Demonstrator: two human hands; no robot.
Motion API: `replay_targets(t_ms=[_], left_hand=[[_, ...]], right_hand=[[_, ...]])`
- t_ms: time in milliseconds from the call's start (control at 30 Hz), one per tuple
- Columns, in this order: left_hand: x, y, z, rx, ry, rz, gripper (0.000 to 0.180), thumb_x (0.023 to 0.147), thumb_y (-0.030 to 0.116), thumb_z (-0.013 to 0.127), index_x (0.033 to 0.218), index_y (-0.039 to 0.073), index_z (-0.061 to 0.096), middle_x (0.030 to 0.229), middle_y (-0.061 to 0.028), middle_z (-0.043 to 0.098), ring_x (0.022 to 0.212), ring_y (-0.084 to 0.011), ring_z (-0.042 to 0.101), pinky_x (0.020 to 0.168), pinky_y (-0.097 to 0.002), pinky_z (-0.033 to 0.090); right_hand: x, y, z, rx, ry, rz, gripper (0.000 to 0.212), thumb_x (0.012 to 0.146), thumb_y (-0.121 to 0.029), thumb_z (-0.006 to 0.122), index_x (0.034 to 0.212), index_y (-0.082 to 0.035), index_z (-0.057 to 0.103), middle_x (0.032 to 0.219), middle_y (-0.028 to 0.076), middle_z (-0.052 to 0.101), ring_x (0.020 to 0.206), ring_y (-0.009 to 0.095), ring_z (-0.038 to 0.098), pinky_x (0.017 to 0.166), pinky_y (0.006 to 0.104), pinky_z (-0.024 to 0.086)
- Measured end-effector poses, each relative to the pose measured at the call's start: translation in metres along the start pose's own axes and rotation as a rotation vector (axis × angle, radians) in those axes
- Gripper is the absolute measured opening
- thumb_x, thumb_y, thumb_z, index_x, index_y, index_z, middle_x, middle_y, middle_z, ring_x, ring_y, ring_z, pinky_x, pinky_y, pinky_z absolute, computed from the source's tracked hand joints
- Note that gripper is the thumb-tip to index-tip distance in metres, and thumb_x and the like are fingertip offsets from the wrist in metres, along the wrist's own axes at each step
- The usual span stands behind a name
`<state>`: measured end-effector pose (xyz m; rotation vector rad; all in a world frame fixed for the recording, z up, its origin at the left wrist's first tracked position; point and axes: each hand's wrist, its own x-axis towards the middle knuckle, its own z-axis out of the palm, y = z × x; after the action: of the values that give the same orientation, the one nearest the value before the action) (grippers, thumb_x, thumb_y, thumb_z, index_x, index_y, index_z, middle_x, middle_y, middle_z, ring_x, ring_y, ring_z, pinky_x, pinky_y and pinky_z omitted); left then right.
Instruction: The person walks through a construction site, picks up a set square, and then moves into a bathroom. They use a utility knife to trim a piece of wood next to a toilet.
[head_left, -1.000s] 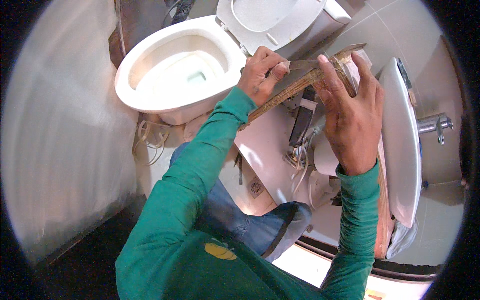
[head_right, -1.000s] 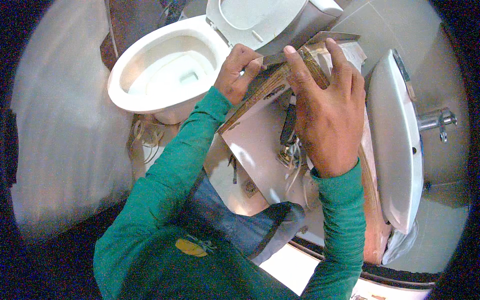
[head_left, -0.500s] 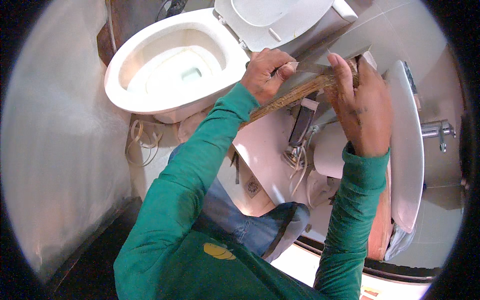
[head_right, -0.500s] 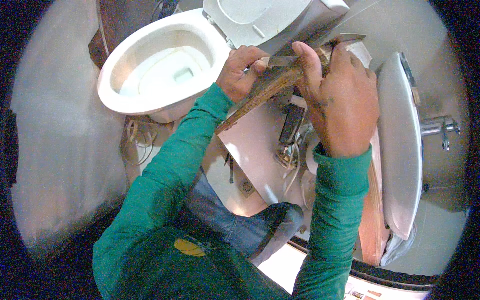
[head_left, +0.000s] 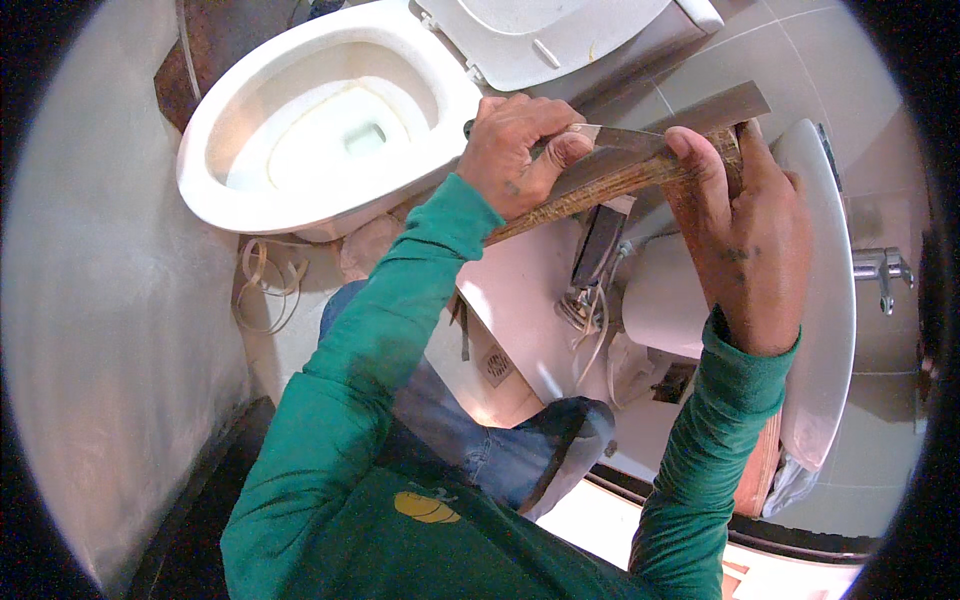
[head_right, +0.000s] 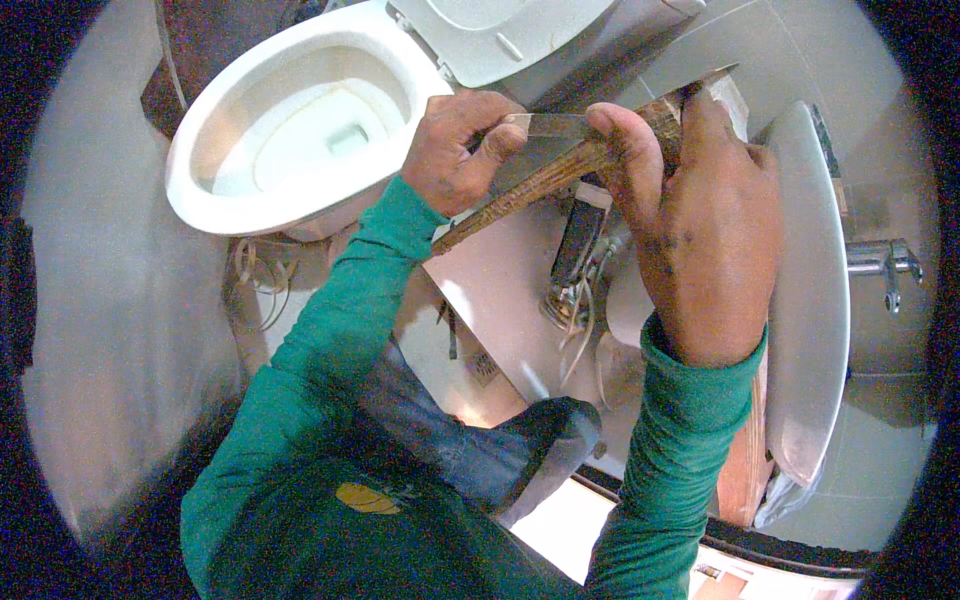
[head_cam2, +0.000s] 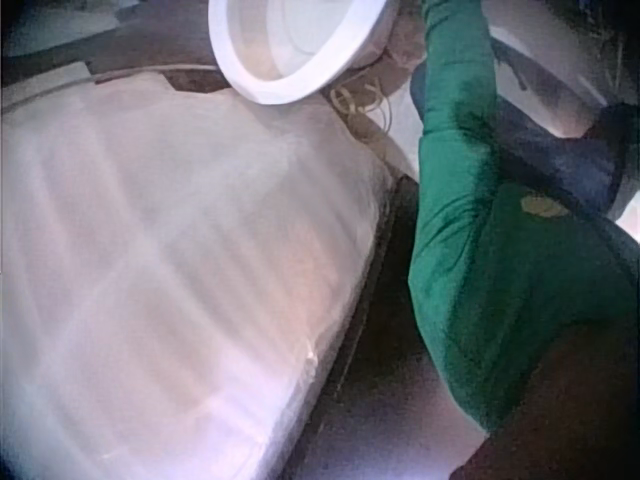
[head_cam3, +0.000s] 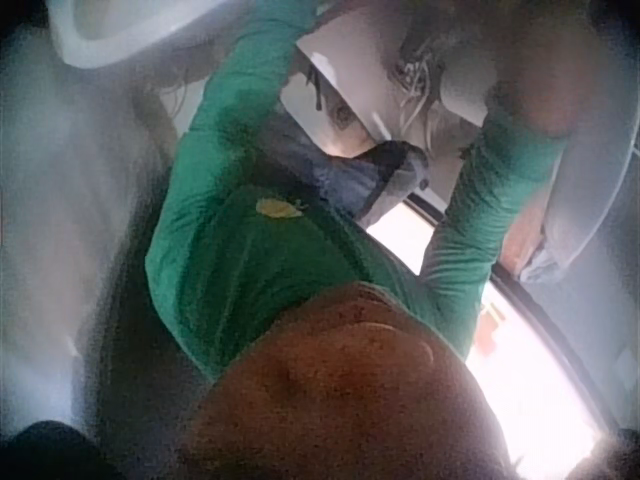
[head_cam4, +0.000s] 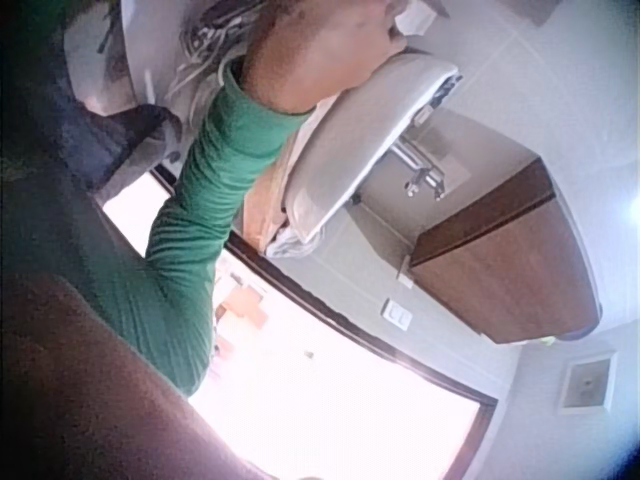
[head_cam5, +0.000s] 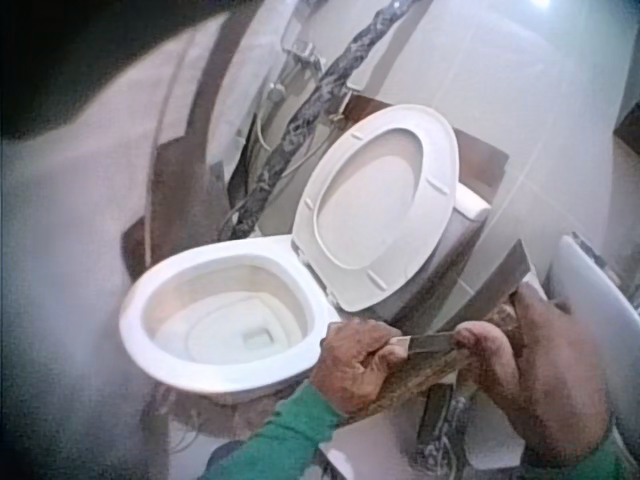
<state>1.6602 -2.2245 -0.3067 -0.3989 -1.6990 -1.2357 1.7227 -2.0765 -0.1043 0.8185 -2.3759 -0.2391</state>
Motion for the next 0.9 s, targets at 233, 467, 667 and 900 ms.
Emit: replay_targets(t_ms=[233,467,667,900], left_hand=[[-0.007,-0.008,-0.030,0.029,-0.297,-0.238,0.062,0.097,0.061,0.043,0.087,0.003,0.063,0.074,-0.0187,0.060,0.072,-0.0390,0.060,0.066,-0.0471,0.045],[-0.010,-0.017,-0.021,0.110,-0.154,-0.133,0.060,0.093,0.061,0.051,0.085,0.004,0.065,0.071,-0.0161,0.058,0.070,-0.0355,0.056,0.073,-0.0440,0.041],[0.006,-0.027,-0.027,0.165,-0.086,-0.015,0.050,0.091,0.055,0.060,0.082,0.006,0.066,0.071,-0.0099,0.059,0.071,-0.0305,0.055,0.078,-0.0401,0.039],[0.000,-0.033,-0.015,0.149,-0.069,-0.007,0.049,0.090,0.057,0.062,0.083,0.009,0.067,0.072,-0.0049,0.057,0.073,-0.0248,0.053,0.083,-0.0395,0.035]], right_hand=[[-0.002,0.002,-0.001,-0.037,0.020,-0.013,0.038,0.090,-0.041,0.068,0.087,-0.003,0.063,0.078,0.018,0.067,0.069,0.043,0.060,0.062,0.0479,0.045],[-0.003,-0.001,0.000,-0.041,-0.007,0.023,0.044,0.085,-0.035,0.074,0.107,0.001,0.063,0.085,0.019,0.069,0.076,0.041,0.060,0.066,0.0456,0.047],[-0.005,-0.001,0.001,-0.063,-0.027,0.098,0.052,0.082,-0.031,0.078,0.119,0.003,0.063,0.089,0.020,0.070,0.081,0.039,0.060,0.071,0.0445,0.048],[-0.006,0.000,0.001,-0.050,-0.027,0.107,0.050,0.081,-0.031,0.079,0.116,0.002,0.064,0.088,0.018,0.069,0.081,0.039,0.060,0.069,0.0434,0.048]])
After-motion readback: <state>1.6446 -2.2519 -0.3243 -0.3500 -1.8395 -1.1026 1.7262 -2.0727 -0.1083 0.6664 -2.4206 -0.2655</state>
